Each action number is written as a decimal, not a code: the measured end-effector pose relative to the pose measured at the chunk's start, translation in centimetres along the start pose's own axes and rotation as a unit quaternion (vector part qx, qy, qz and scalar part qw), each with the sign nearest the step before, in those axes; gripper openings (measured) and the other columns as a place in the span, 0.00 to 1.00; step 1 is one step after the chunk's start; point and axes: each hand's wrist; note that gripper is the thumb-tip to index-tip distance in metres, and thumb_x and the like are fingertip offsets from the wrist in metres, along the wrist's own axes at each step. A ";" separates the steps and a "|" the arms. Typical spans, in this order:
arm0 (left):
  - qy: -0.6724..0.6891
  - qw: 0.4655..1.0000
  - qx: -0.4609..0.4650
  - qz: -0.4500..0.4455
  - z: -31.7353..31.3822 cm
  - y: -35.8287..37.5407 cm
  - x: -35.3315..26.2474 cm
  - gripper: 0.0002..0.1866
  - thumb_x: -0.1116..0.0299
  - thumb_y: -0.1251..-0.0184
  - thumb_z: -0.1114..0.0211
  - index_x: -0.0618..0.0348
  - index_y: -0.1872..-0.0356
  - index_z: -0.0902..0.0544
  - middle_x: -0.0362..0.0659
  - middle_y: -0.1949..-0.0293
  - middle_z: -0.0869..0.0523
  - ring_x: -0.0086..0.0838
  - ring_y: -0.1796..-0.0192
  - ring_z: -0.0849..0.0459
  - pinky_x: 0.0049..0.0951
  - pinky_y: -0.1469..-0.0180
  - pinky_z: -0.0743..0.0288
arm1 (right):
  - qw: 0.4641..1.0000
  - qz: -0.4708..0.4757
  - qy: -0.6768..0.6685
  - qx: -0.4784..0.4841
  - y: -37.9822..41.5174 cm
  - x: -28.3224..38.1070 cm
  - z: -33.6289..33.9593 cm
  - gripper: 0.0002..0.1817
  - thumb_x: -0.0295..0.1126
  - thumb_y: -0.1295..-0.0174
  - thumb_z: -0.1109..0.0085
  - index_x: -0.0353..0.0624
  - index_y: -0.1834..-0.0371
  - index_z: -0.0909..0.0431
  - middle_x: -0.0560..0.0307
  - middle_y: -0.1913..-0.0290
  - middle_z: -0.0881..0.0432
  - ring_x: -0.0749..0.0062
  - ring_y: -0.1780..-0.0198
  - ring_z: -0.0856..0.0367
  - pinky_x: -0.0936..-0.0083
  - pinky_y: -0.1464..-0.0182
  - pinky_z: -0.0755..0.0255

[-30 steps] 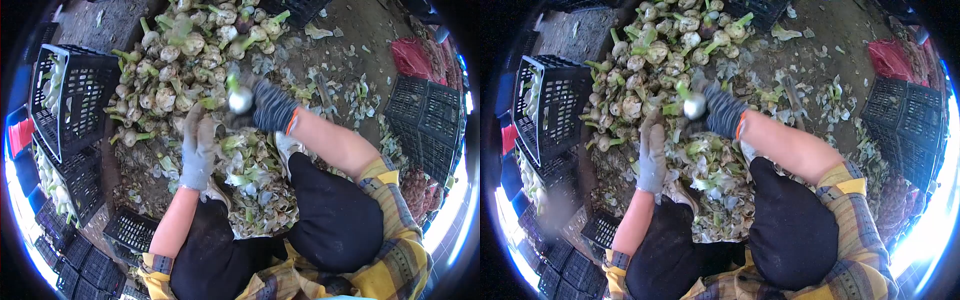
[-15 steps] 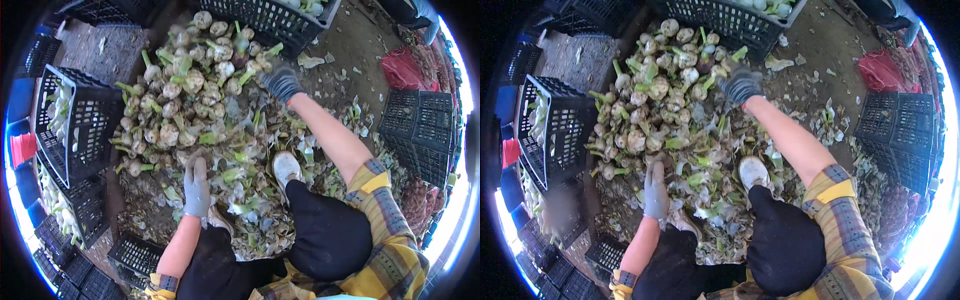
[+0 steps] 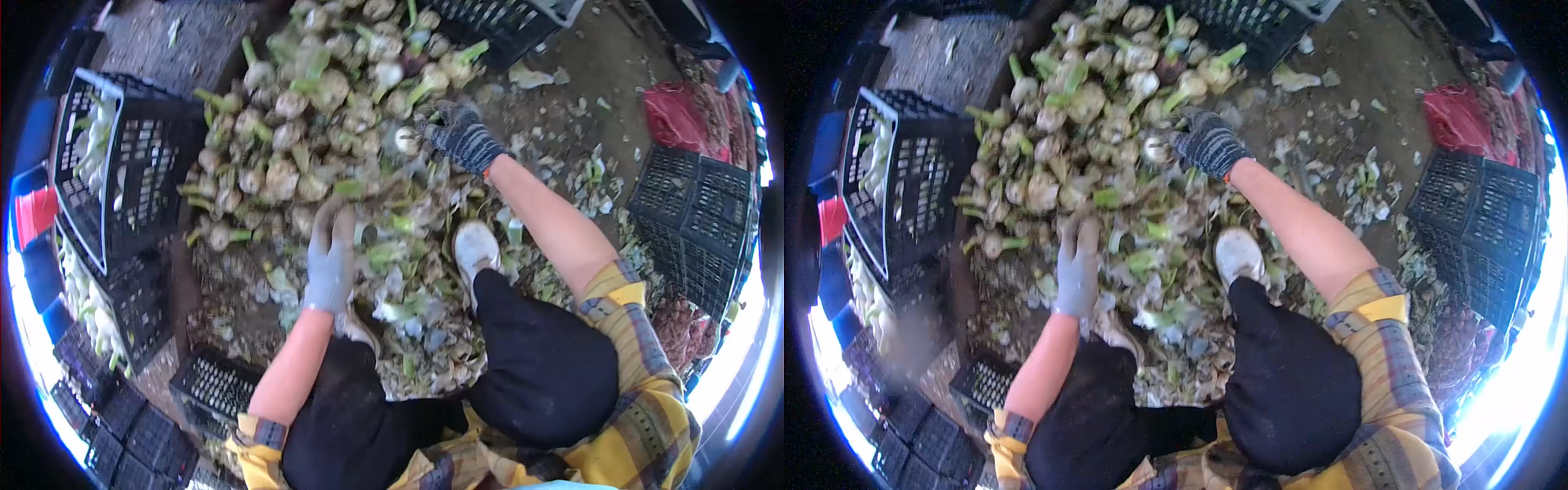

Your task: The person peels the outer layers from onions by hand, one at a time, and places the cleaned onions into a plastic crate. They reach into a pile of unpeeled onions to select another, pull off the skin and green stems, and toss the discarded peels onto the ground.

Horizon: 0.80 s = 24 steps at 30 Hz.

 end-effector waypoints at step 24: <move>0.027 0.998 -0.016 -0.059 0.1 1.5 0.8 0.22 0.53 0.29 0.53 0.63 0.51 0.24 0.33 0.65 0.23 0.13 0.69 0.34 0.14 0.64 0.37 | 0.938 0.039 -0.259 0.228 10.2 10.8 -2.7 0.18 0.42 0.41 0.44 0.38 0.58 0.22 0.49 0.69 0.18 0.71 0.71 0.25 0.73 0.62 0.29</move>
Point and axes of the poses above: each hand's wrist, its own y-axis away from the middle knuckle, its own z-axis out of the back of the hand, x = y × z
